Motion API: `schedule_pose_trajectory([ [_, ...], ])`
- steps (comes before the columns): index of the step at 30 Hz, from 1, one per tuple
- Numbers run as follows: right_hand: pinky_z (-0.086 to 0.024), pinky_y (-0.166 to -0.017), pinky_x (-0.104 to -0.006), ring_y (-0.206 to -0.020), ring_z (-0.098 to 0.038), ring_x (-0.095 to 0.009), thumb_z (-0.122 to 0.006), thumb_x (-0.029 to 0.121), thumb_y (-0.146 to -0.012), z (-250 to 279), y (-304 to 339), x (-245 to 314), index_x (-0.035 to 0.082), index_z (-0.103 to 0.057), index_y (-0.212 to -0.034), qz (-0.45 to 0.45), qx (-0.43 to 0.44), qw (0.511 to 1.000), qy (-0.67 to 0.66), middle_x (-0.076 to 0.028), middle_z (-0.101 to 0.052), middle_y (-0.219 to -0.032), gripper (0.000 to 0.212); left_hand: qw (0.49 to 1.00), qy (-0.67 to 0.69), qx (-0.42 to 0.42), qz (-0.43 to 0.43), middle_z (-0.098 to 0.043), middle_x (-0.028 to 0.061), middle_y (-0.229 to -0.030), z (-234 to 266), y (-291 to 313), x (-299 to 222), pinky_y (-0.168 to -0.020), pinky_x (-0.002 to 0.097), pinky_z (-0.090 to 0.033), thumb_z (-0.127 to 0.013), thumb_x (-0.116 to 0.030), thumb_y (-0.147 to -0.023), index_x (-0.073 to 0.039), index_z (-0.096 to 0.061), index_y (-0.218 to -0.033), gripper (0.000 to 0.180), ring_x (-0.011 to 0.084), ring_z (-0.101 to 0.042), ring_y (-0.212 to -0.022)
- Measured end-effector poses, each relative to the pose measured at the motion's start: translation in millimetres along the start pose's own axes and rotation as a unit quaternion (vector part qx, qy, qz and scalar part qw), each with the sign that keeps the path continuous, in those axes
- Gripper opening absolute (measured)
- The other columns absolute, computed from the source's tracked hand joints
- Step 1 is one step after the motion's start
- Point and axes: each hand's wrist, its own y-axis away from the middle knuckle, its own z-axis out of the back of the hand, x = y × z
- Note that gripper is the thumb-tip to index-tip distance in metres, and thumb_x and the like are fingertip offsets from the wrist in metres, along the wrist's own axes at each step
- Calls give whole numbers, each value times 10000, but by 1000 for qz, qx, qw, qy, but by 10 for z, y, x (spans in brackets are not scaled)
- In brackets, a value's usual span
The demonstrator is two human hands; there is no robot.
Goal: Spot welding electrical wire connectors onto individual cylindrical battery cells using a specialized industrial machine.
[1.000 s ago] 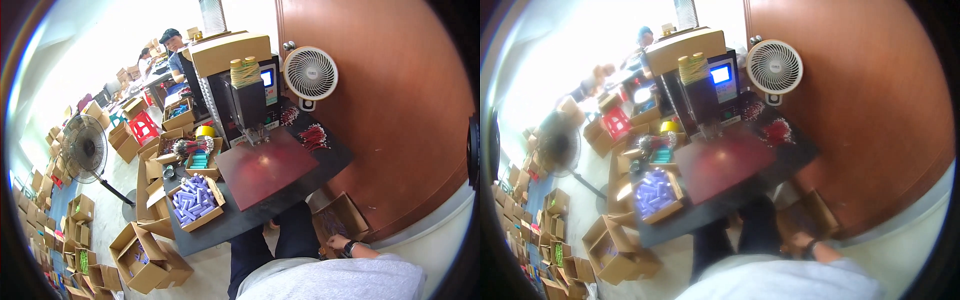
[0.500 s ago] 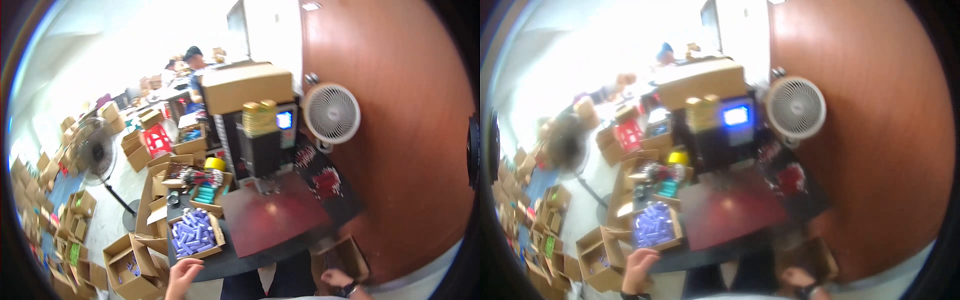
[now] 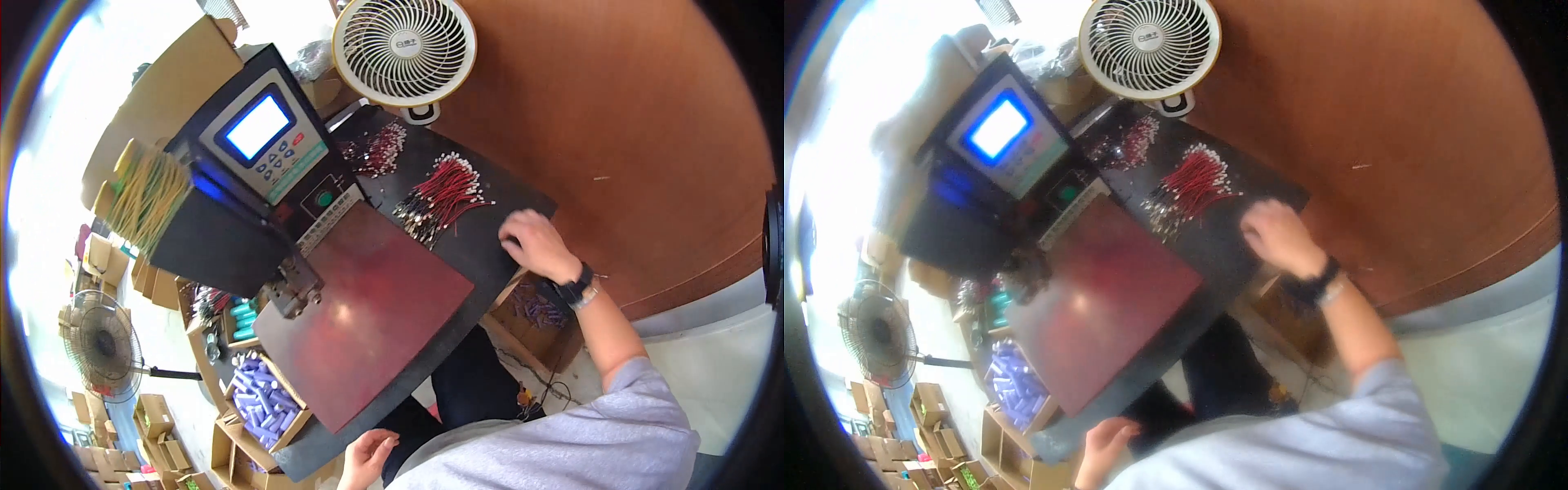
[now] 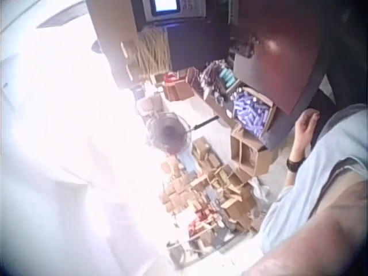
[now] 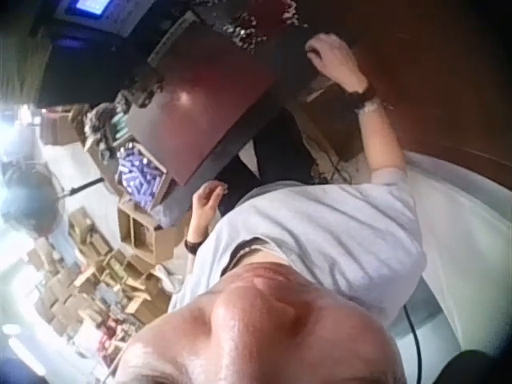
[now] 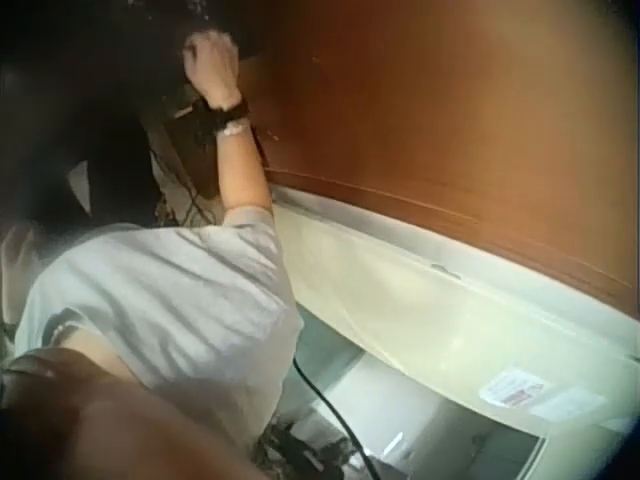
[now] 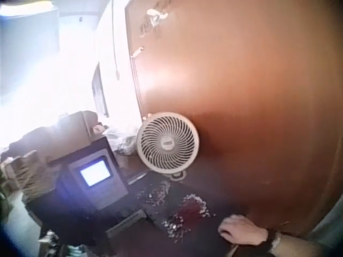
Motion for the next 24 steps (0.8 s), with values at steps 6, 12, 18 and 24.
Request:
schedule_pose_trajectory([
  [6,-422,-715,-400,-830,-527,-300,-561,158,-720,-292,-632,-551,77,-573,-751,-54,-6,998,38,-107,-555,-834,88,1000,-5,-3,20,-627,101,-858,10,-45,11,-730,266,-449,-573,-129,-806,40,-588,-925,207,150,-578,-800],
  [12,-421,-701,-423,-824,-535,-328,-562,194,-744,-114,-556,-508,53,-557,-768,-105,131,985,30,-151,-564,-818,143,1000,-11,6,10,-624,90,-876,58,-50,129,-717,266,-458,-570,-125,-805,28,-591,-930,199,140,-574,-791],
  [18,-425,-600,-445,-712,-559,-357,-539,195,-771,353,-343,-254,54,-510,-763,-163,26,982,94,-160,-575,-714,144,994,-60,22,-93,-611,107,-818,27,6,147,-657,271,-481,-608,-145,-783,6,-583,-890,187,180,-610,-740],
  [24,-397,-634,-222,-695,-471,-80,-547,39,-774,954,-23,391,5,-497,-763,-86,-70,957,-266,-10,-505,-709,61,975,-75,-29,-208,-616,96,-768,118,54,-27,-649,264,-482,-625,-80,-748,-4,-595,-845,126,163,-612,-714],
])
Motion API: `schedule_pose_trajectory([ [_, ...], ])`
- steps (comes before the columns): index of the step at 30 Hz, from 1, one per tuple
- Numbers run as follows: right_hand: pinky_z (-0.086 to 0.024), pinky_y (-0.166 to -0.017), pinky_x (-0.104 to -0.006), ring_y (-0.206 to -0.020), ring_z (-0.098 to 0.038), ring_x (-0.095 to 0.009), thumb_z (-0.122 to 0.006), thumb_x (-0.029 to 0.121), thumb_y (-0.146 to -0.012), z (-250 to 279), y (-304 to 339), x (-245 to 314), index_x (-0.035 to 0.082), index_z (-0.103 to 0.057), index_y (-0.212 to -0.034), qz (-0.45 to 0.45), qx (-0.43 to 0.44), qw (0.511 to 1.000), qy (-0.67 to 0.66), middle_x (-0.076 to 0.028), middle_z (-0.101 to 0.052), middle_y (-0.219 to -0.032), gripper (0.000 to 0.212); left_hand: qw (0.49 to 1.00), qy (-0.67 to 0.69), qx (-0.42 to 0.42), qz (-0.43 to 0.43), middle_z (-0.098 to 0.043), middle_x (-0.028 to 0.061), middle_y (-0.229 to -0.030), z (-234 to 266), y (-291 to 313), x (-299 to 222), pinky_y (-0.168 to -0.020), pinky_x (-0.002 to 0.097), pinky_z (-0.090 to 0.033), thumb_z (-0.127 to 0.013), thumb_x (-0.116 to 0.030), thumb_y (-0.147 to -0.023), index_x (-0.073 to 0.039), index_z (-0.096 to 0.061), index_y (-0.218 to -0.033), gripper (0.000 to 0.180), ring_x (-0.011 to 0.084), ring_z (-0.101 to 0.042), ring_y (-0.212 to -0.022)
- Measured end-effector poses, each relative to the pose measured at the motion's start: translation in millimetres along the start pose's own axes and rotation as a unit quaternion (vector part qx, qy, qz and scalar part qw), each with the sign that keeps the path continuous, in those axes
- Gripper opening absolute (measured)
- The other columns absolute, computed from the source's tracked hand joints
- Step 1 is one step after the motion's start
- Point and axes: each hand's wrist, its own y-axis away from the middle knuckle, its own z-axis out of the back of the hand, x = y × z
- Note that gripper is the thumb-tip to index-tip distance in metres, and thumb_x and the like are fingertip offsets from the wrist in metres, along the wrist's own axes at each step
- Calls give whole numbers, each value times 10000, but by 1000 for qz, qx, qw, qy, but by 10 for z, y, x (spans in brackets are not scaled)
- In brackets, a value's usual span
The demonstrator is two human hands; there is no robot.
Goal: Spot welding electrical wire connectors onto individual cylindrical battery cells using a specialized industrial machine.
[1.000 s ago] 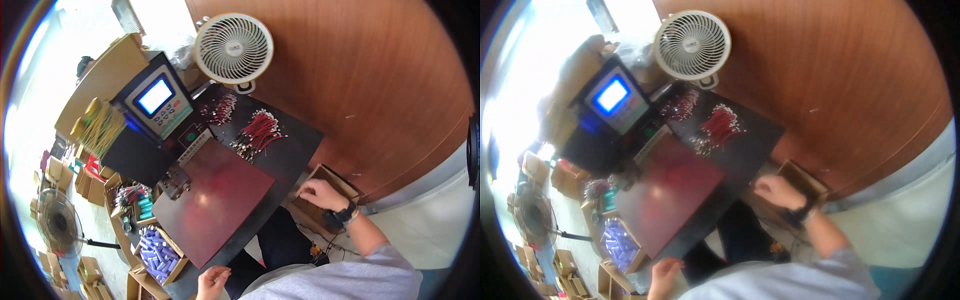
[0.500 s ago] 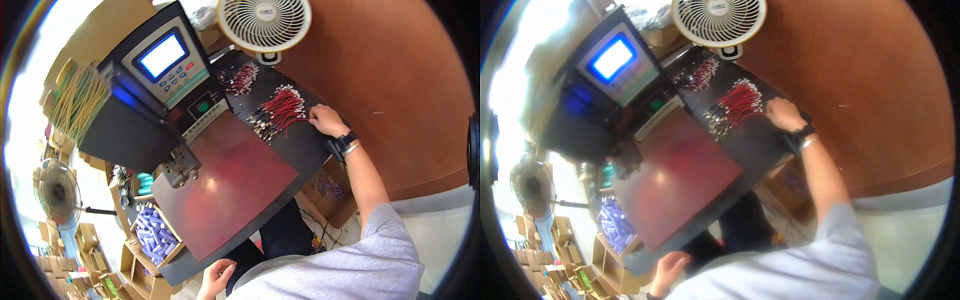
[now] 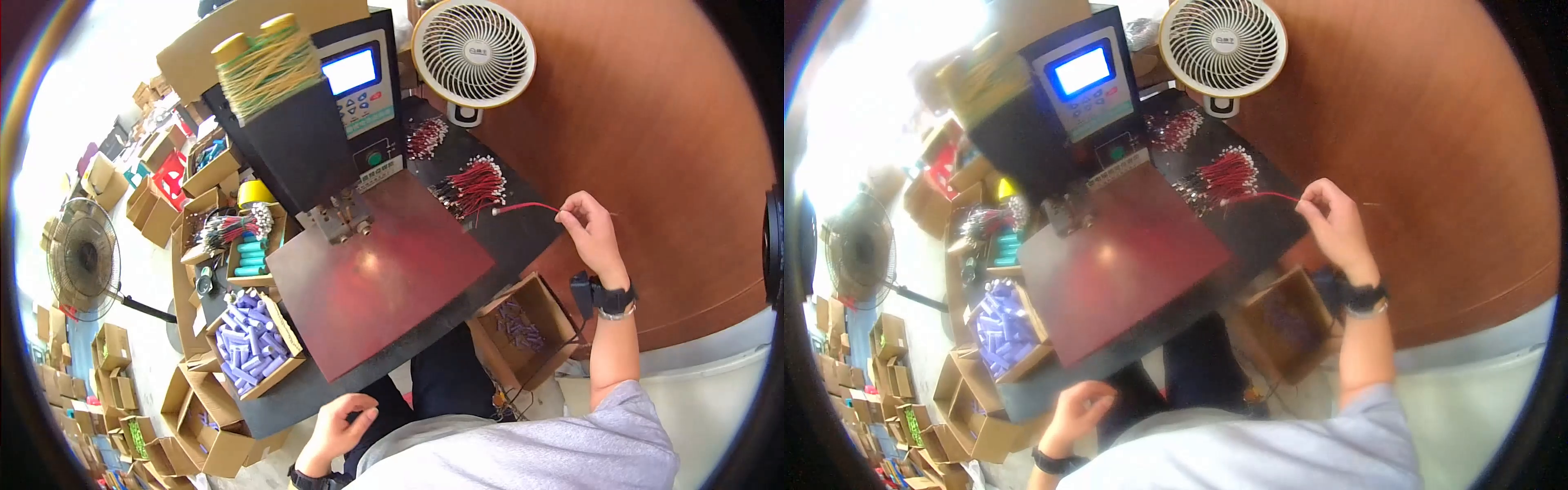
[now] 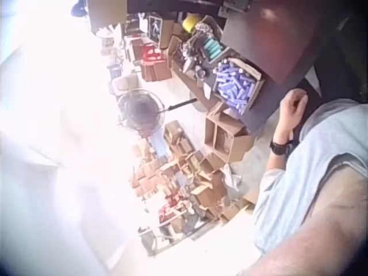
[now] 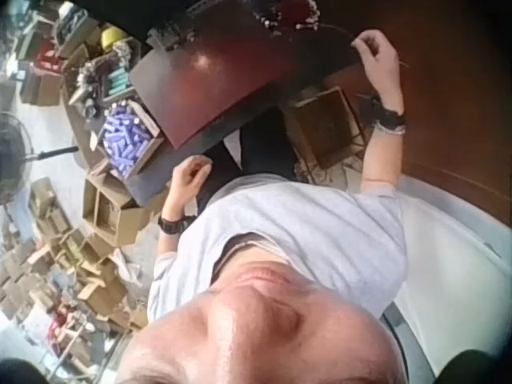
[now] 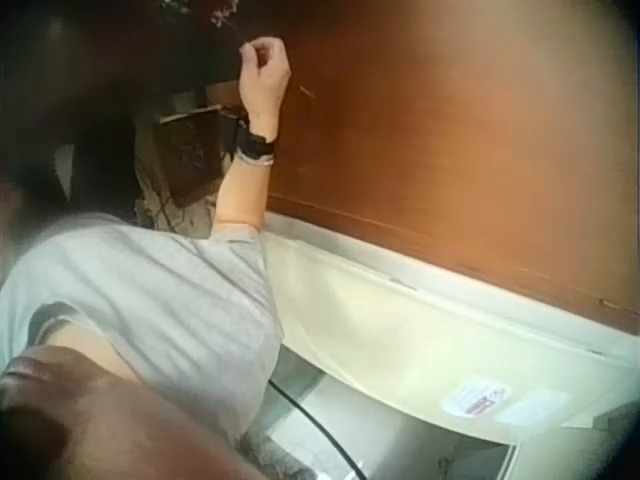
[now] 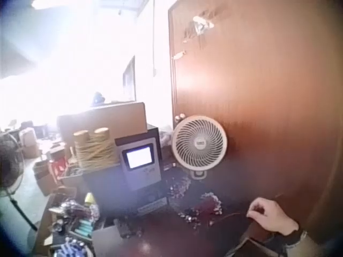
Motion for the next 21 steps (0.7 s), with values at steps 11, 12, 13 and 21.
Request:
schedule_pose_trajectory([
  [11,-419,-671,-243,-697,-527,-132,-595,38,-751,-994,541,987,11,-529,-774,119,88,987,-57,-53,-554,-722,75,959,225,-117,-129,-524,97,-1060,150,-233,-305,-701,256,-448,-466,-120,-867,-15,-390,-1194,351,157,-547,-873],
  [12,-427,-660,-266,-681,-540,-172,-597,34,-741,-1060,586,1010,16,-526,-768,123,96,987,-33,-75,-555,-728,78,935,350,-41,-49,-526,91,-1047,157,-210,-293,-684,246,-445,-384,-202,-913,-23,-376,-1209,346,137,-555,-848],
  [13,-427,-660,-266,-681,-540,-172,-597,34,-741,-1109,626,1023,16,-526,-768,135,99,985,-42,-75,-555,-728,78,905,424,8,-27,-554,74,-973,175,-189,-265,-651,232,-443,-379,-252,-919,-24,-435,-1154,331,119,-570,-775],
  [21,-410,-813,-368,-888,-512,-292,-660,28,-614,-1268,788,1437,26,-515,-852,339,167,914,149,-119,-548,-920,279,952,264,-150,32,-562,23,-610,154,67,-91,-509,200,-438,-500,-135,-865,6,-575,-863,161,63,-534,-553],
])
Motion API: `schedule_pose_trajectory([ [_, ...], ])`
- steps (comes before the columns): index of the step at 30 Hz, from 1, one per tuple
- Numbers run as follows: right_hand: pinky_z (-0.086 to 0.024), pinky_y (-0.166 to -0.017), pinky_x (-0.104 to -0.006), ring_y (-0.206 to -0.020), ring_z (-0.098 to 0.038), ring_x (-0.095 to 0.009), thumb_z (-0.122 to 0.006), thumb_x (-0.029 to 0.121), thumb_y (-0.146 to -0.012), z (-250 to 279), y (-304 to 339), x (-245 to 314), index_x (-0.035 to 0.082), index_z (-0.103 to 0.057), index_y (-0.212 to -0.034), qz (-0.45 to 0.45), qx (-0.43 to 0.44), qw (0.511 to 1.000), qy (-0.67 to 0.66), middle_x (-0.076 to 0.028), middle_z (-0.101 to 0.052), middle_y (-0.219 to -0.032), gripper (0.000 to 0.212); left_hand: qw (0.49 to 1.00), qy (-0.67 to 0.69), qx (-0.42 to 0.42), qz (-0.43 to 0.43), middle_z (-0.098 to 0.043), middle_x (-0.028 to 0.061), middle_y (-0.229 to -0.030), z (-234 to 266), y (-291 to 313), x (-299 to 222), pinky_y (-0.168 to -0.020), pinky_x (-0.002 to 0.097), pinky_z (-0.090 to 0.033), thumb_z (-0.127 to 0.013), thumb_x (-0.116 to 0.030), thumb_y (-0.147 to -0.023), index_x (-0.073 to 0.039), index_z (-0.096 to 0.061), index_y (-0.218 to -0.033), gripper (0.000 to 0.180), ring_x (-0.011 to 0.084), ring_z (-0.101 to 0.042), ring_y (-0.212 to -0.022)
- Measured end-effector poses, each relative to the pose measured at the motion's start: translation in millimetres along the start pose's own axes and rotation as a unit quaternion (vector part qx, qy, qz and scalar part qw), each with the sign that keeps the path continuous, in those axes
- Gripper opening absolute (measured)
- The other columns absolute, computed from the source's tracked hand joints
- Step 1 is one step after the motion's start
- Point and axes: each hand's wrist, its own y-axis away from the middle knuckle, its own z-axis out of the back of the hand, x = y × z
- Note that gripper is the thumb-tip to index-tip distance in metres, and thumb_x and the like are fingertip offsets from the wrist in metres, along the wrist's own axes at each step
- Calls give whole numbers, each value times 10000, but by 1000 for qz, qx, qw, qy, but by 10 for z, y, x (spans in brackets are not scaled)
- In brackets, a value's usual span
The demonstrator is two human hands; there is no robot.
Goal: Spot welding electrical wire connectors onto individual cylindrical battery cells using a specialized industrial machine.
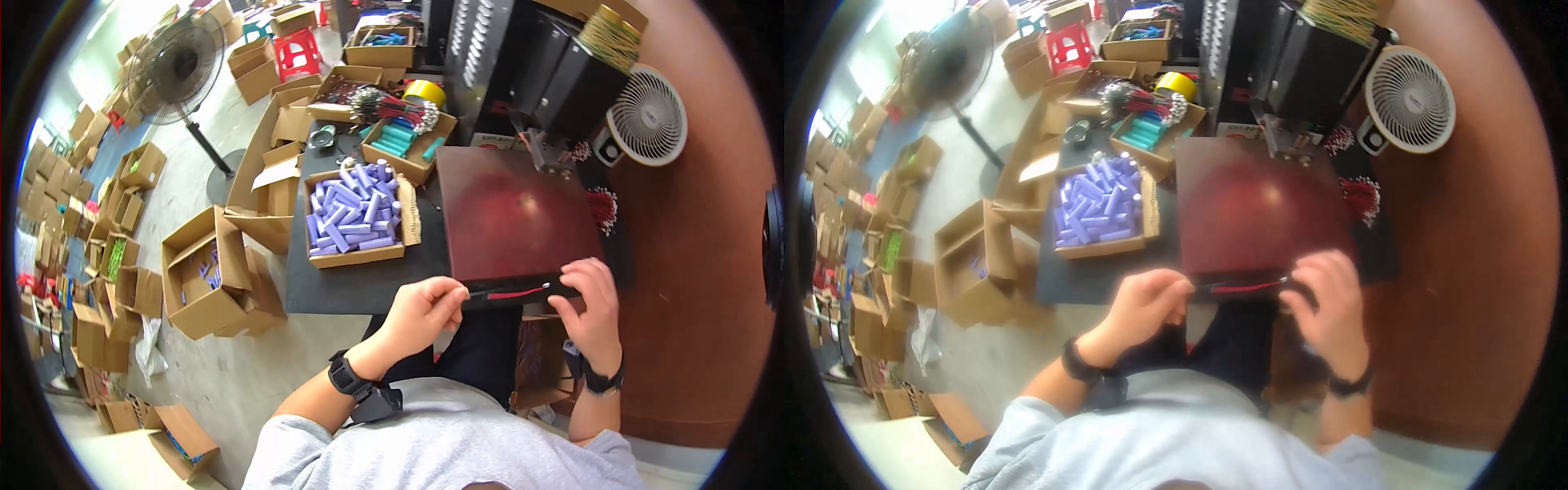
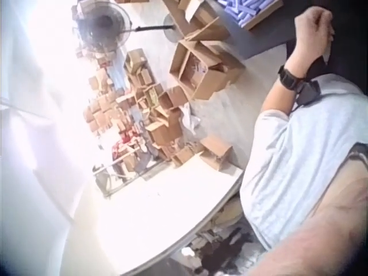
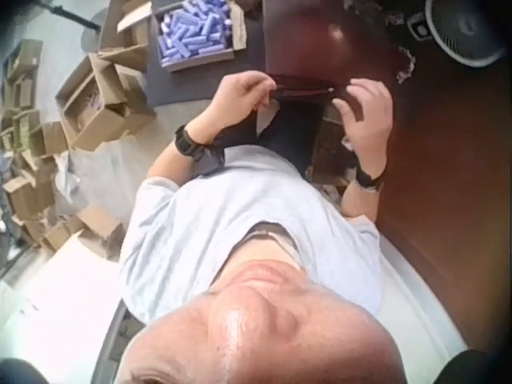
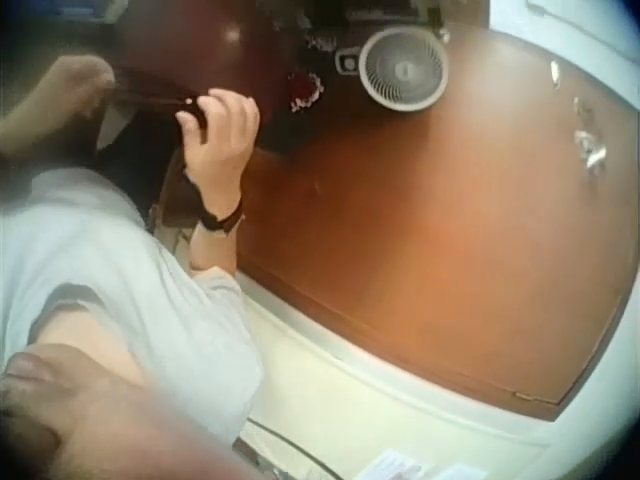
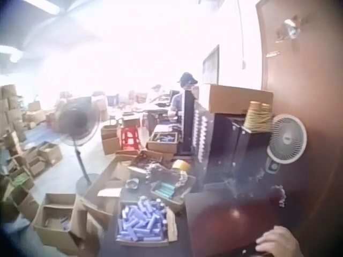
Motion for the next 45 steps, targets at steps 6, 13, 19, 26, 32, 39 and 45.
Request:
schedule_pose_trajectory([
  [6,-458,-704,-310,-794,-557,-237,-634,103,-747,-602,-77,544,10,-465,-1051,-145,133,877,-438,-164,-534,-989,360,949,-196,13,-247,-573,96,-616,-11,75,-26,-494,283,-458,-549,-126,-818,-27,-578,-867,115,191,-584,-529],
  [13,-420,-538,-262,-603,-535,-167,-564,23,-759,-742,80,424,-2,-567,-811,-89,111,943,-301,-91,-561,-717,58,924,-283,-56,-252,-597,126,-766,294,119,-9,-609,309,-481,-591,-91,-759,-44,-583,-840,94,254,-598,-685],
  [19,-422,-559,-231,-619,-537,-129,-580,36,-755,-598,183,259,9,-582,-819,-258,-17,916,-307,-72,-583,-725,69,738,-574,-272,-229,-551,76,-725,991,-489,-104,-628,341,-440,-602,-172,-733,-74,-604,-756,101,249,-541,-695],
  [26,-376,-499,-213,-567,-489,-102,-587,12,-741,-520,381,85,17,-581,-802,-229,-51,932,-276,-42,-557,-683,62,668,-700,-238,-76,-544,103,-807,917,-755,-26,-655,378,-435,-601,-285,-712,-50,-591,-708,235,279,-541,-770],
  [32,-380,-504,-227,-570,-491,-124,-591,-17,-729,-391,434,-130,28,-591,-812,-245,-161,924,-245,-48,-558,-686,95,753,-496,-253,-350,-552,98,-835,786,-602,-308,-687,348,-435,-580,-26,-742,-19,-532,-870,137,254,-548,-776],
  [39,-379,-552,-209,-618,-483,-92,-602,17,-745,-122,361,-490,20,-604,-816,-282,-179,910,-245,-32,-537,-698,71,900,-332,15,-282,-499,47,-690,69,-681,-797,-567,244,-420,-599,-5,-717,-37,-586,-860,147,160,-508,-646],
  [45,-441,-610,-222,-727,-509,-93,-517,118,-850,-112,539,-549,15,-552,-941,-408,-234,799,-374,-36,-547,-865,142,908,-164,47,-382,-511,93,-735,-330,-677,-496,-632,342,-433,-631,-96,-699,-67,-579,-744,74,265,-511,-728],
])
